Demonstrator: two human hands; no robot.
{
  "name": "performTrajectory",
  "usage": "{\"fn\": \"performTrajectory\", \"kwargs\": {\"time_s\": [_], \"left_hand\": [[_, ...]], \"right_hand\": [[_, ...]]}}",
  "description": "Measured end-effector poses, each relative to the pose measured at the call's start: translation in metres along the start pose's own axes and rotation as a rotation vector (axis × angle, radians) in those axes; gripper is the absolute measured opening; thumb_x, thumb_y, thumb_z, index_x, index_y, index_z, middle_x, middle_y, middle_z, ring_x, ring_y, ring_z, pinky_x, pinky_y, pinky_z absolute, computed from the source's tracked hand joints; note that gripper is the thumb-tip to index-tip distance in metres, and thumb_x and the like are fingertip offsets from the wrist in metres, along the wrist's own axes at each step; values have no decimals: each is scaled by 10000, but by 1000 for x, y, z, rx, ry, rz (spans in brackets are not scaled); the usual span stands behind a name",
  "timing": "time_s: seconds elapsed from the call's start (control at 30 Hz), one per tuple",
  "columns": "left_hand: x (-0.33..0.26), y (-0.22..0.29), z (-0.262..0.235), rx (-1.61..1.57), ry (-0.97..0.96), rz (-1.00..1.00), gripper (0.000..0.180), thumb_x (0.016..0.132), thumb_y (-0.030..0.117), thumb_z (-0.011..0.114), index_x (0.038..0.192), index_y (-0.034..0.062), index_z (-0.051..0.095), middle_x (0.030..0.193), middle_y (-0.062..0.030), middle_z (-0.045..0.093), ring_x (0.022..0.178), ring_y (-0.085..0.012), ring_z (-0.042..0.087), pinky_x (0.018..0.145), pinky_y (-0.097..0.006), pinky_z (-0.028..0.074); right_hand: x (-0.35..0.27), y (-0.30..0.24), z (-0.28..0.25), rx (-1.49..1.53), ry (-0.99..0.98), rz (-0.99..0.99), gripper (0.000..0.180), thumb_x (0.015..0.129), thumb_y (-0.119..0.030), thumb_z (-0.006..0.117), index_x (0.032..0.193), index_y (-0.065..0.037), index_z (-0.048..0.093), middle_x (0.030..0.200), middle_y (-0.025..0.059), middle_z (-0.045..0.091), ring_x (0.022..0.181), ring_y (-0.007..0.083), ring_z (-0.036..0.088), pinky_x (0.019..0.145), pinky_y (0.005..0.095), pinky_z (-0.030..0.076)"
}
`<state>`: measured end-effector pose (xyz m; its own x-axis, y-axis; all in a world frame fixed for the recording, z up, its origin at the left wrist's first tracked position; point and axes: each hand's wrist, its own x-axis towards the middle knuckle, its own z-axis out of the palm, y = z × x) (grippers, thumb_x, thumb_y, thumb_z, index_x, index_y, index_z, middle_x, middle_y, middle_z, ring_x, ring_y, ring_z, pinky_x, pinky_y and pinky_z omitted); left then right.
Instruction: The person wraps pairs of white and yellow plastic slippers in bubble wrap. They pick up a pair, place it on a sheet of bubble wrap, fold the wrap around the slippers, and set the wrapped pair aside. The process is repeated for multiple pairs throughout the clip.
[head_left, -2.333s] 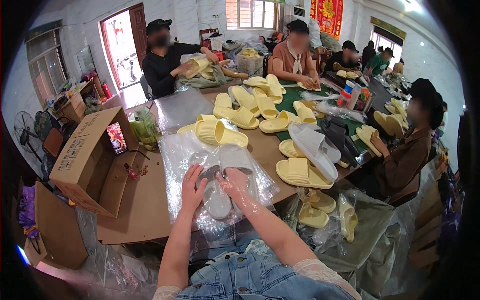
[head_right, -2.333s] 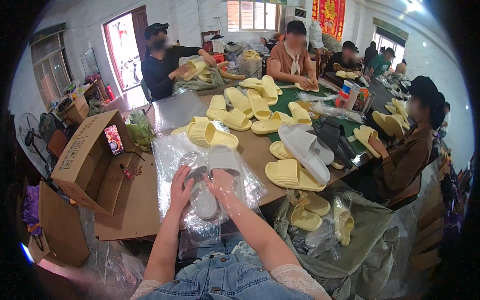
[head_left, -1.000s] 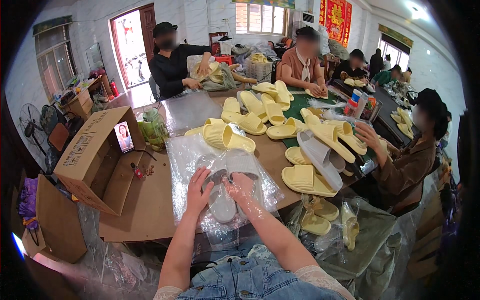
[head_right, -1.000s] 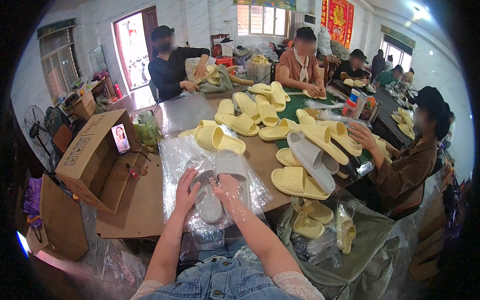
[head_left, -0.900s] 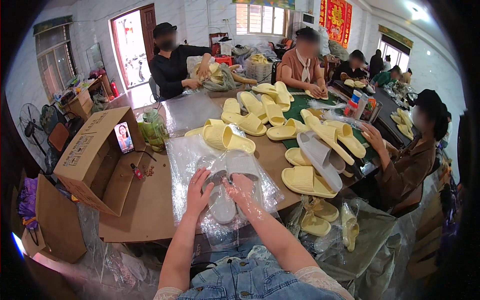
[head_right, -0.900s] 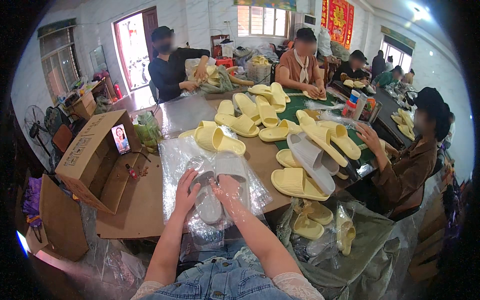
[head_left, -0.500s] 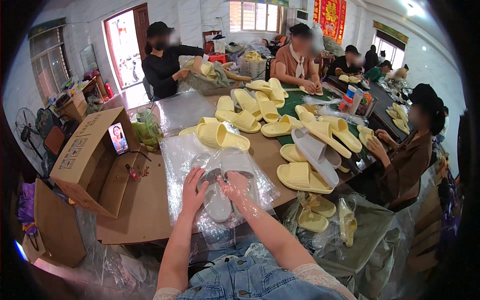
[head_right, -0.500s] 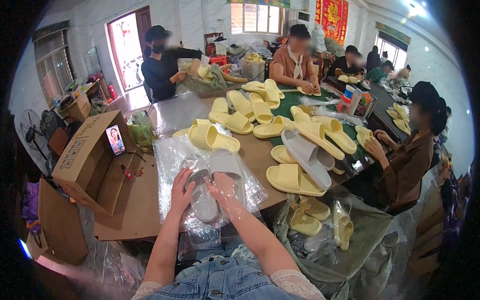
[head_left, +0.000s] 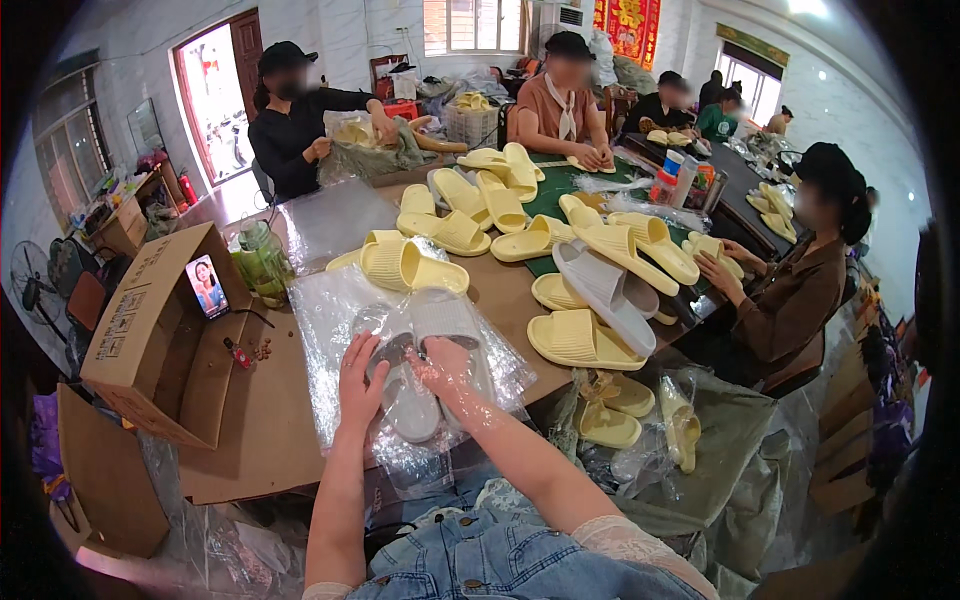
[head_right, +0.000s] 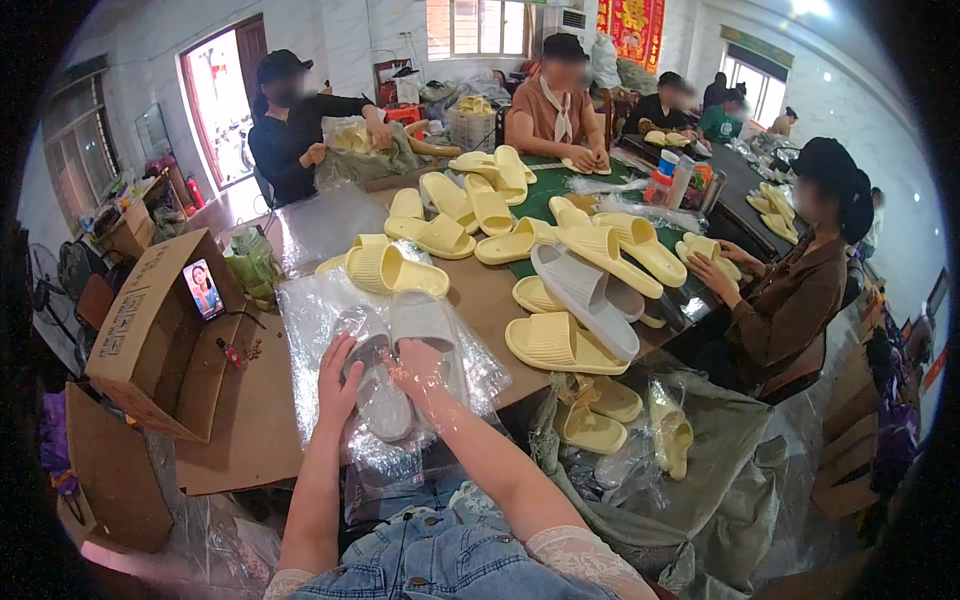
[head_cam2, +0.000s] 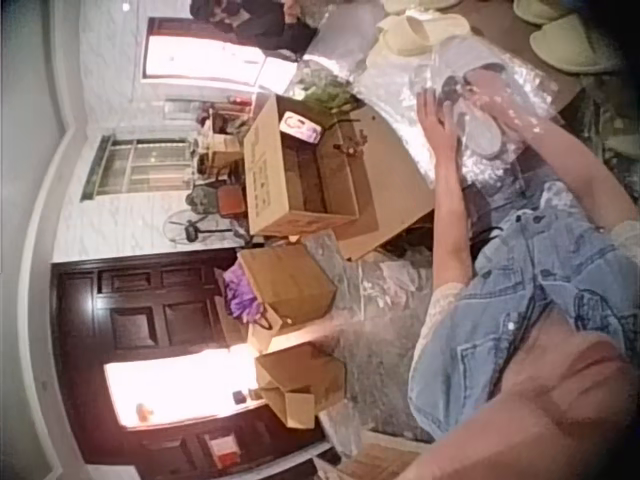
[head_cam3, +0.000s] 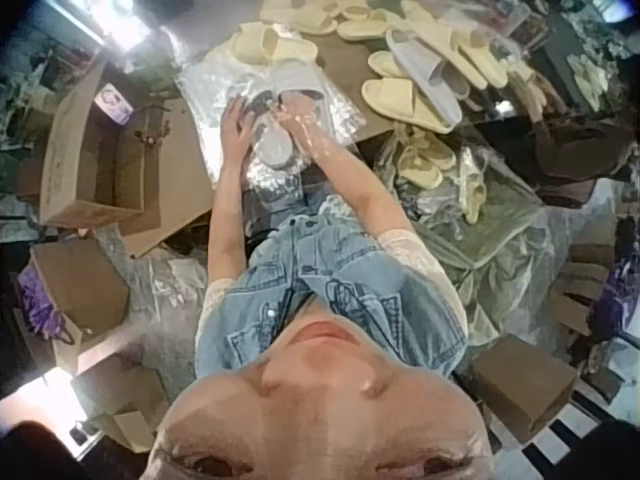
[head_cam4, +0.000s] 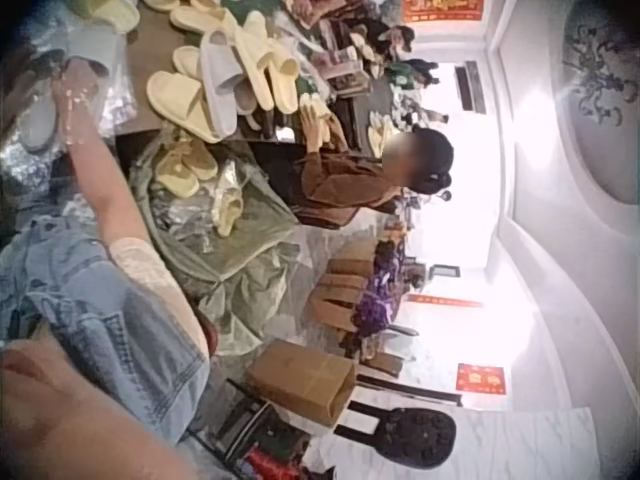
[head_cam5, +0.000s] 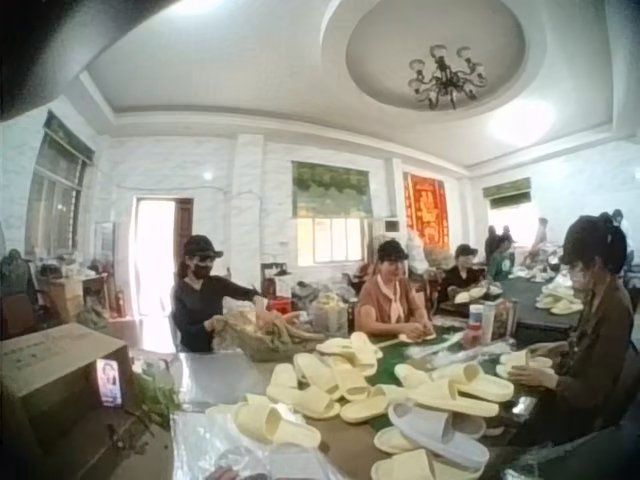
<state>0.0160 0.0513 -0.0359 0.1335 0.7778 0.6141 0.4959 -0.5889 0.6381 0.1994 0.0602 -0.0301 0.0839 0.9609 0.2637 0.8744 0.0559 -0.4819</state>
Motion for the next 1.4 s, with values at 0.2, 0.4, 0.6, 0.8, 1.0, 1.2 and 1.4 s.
{"fn": "performTrajectory", "kwargs": {"time_s": [0.2,0.4,0.6,0.8,1.0,1.2,1.4], "left_hand": [[-2,1,0,27,-10,-15,425,894,154,671,1303,48,626,1444,-149,548,1378,-356,455,1148,-443,351],[-4,1,0,10,-3,-2,420,897,152,668,1304,58,627,1444,-146,546,1377,-355,455,1157,-441,340],[-1,2,1,11,-8,-8,425,902,143,665,1313,47,617,1449,-148,539,1382,-349,447,1157,-438,341],[0,3,0,6,-13,-12,431,906,156,664,1319,46,613,1455,-148,534,1383,-348,445,1158,-433,338],[-2,3,-1,29,-21,-16,432,914,175,656,1325,49,611,1464,-148,527,1386,-344,444,1156,-435,338],[-1,4,-2,19,-21,-17,434,913,180,664,1324,52,612,1460,-144,530,1385,-343,445,1160,-429,333],[-1,4,0,23,-20,-19,424,918,177,662,1320,52,612,1459,-138,531,1383,-340,445,1159,-431,336]], "right_hand": [[-2,1,4,18,13,7,483,898,-520,625,897,-42,694,906,186,704,887,363,693,782,477,537],[-5,2,3,19,25,-9,478,902,-516,615,894,-44,692,901,191,701,882,368,693,780,483,540],[0,2,2,63,14,1,491,908,-510,602,884,-27,690,905,205,700,869,388,690,769,501,534],[1,1,2,69,22,-12,500,908,-512,602,890,-21,692,901,215,702,855,391,694,772,500,536],[-3,-3,-5,41,-10,-11,476,939,-475,577,930,-12,688,912,213,705,875,375,699,796,489,546],[0,-3,-3,57,-20,25,495,904,-515,607,909,-28,694,911,203,703,885,379,694,794,496,538],[-2,1,-4,54,5,2,483,905,-510,606,913,-36,696,932,211,700,900,382,691,800,490,538]]}}
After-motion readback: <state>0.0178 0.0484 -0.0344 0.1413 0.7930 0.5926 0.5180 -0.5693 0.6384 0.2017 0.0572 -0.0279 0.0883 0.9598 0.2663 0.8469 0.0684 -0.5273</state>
